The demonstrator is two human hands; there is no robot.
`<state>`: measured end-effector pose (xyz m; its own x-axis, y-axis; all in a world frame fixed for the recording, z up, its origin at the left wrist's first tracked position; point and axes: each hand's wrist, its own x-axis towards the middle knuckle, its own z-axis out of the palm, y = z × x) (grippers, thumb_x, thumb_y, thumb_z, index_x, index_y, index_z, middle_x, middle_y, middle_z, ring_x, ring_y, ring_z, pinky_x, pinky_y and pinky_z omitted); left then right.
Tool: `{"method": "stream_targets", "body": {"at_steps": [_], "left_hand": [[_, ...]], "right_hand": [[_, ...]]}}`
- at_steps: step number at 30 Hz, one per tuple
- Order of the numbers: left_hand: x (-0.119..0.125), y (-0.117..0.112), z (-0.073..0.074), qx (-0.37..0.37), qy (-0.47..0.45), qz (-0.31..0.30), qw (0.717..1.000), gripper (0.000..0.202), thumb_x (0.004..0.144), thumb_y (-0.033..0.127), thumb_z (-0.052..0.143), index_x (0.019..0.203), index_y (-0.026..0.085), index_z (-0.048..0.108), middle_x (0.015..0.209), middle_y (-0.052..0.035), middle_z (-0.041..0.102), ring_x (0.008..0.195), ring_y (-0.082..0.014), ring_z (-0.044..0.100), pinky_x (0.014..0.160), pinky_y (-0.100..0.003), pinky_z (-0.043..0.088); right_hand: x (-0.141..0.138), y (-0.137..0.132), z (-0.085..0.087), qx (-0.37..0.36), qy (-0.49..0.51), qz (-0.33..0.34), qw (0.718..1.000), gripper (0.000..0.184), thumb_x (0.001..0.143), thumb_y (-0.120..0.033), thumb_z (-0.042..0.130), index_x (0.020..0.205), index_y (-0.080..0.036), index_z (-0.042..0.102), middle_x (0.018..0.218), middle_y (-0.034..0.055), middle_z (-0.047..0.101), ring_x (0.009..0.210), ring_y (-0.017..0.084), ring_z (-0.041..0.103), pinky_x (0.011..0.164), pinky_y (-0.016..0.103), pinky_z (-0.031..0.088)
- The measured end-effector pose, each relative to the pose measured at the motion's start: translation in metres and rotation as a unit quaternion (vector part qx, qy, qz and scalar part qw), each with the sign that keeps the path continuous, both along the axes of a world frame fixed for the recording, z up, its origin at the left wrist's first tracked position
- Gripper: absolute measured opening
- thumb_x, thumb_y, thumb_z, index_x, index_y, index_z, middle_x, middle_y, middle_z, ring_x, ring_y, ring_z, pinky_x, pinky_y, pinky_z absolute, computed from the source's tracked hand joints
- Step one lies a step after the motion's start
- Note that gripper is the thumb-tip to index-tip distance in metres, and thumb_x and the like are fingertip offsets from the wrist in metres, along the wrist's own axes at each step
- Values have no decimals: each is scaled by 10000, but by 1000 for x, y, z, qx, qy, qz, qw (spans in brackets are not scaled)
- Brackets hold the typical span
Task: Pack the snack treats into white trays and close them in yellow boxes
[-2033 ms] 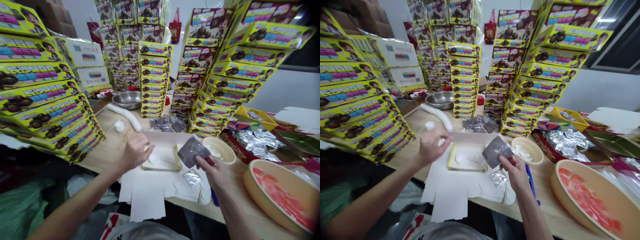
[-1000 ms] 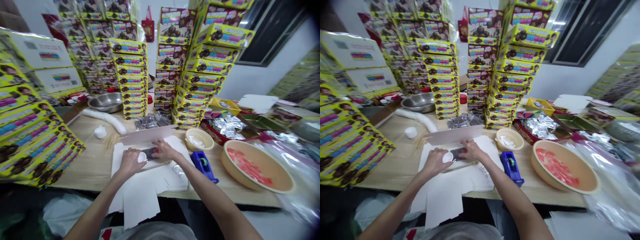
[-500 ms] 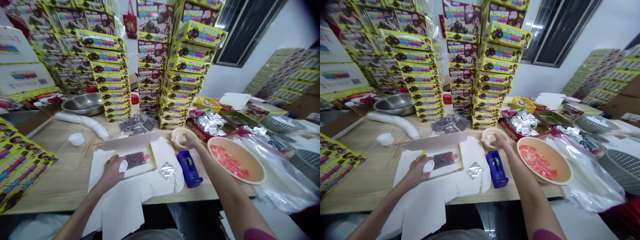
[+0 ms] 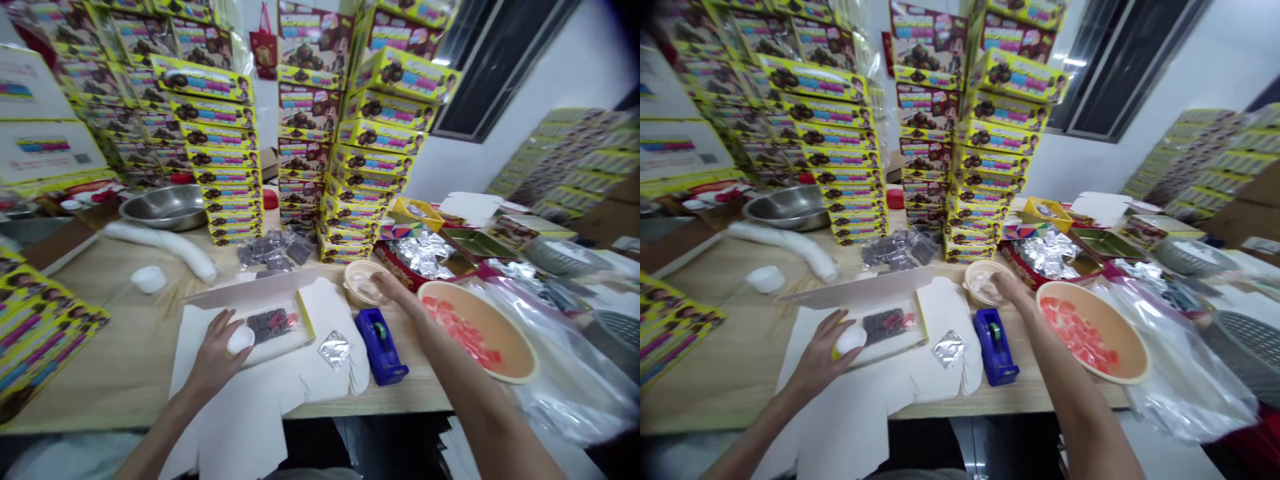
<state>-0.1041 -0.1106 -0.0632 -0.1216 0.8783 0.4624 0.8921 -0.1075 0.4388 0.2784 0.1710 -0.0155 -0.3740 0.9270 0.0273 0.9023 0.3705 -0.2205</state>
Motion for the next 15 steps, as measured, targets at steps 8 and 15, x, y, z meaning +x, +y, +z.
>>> {"method": "stream_targets", "body": {"at_steps": [8, 15], "left_hand": [[11, -22, 0, -49, -70, 74, 994, 555, 735, 386, 632, 1204, 144, 458, 1397, -182, 341, 1307, -309, 329, 1074, -475, 334], [8, -32, -16, -83, -104, 77, 988, 530, 760, 411, 568, 1234, 222, 425, 1364, -122, 398, 1253, -303, 418, 1045, -476, 391]], "right_hand": [[5, -16, -8, 98, -104, -101, 985, 261, 849, -348, 506, 932, -146, 648, 848, 167, 662, 831, 286, 623, 654, 321, 396], [-45, -82, 19, 89, 213, 20, 973, 247, 900, -262, 329, 756, -178, 510, 673, 64, 573, 638, 195, 526, 578, 286, 369]]}}
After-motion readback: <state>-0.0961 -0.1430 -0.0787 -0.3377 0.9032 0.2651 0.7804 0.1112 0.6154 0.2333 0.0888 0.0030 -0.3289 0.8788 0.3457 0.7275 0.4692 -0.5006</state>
